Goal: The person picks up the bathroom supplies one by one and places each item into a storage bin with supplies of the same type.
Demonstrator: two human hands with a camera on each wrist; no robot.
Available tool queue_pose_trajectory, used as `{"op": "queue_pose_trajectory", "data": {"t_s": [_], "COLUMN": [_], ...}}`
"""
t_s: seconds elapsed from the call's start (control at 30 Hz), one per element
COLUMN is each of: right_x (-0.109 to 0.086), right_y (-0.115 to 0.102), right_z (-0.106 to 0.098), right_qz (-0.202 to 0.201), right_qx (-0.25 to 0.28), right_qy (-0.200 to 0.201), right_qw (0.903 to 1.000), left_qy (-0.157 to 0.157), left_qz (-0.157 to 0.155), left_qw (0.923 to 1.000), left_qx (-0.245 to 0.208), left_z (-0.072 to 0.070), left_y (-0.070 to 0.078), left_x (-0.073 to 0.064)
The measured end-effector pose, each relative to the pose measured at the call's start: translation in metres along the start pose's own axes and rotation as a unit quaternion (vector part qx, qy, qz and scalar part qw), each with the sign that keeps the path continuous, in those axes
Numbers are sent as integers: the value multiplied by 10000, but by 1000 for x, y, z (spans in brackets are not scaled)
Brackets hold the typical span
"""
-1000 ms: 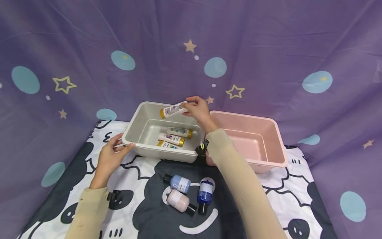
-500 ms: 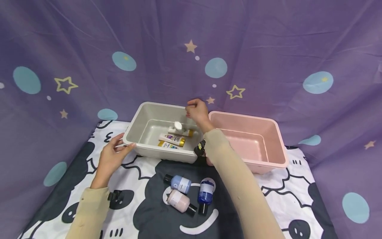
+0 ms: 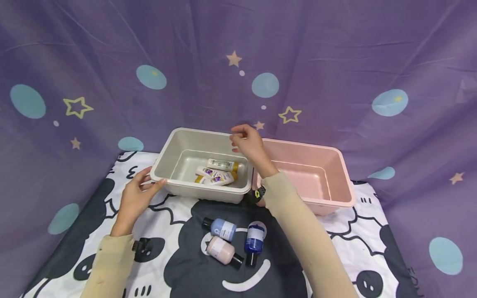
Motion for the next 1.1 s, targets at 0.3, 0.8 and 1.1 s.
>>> {"op": "queue_pose_trajectory", "data": {"t_s": [0.3,0.8,1.1], "right_x": [-45,-103,-131], "right_y": [-13,-4,13], "right_z": [-19,-39,-52], "right_qz": [-443,-762,-769], "right_qx": [-107,-272,-333], "right_qy": [-72,3,195], "right_qw": [9989,9967,9963], "left_qy": [-28,-29,-99], "left_qz": [-74,-76,-138], "left_qw": [10000,9999,9999], "left_qx": [38,-85,4], "left_z": [-1,-1,1], "left_y": [-1,-1,-1], "left_x": [0,0,-1]}}
Point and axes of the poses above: each hand's wrist, its own x-axis towards the middle knuckle, its own z-axis out of the palm, y = z × x, the point moved 10 cm from there along x, towards the middle knuckle, and after that the axes turned 9 degrees about z, right-handed, at the moved point
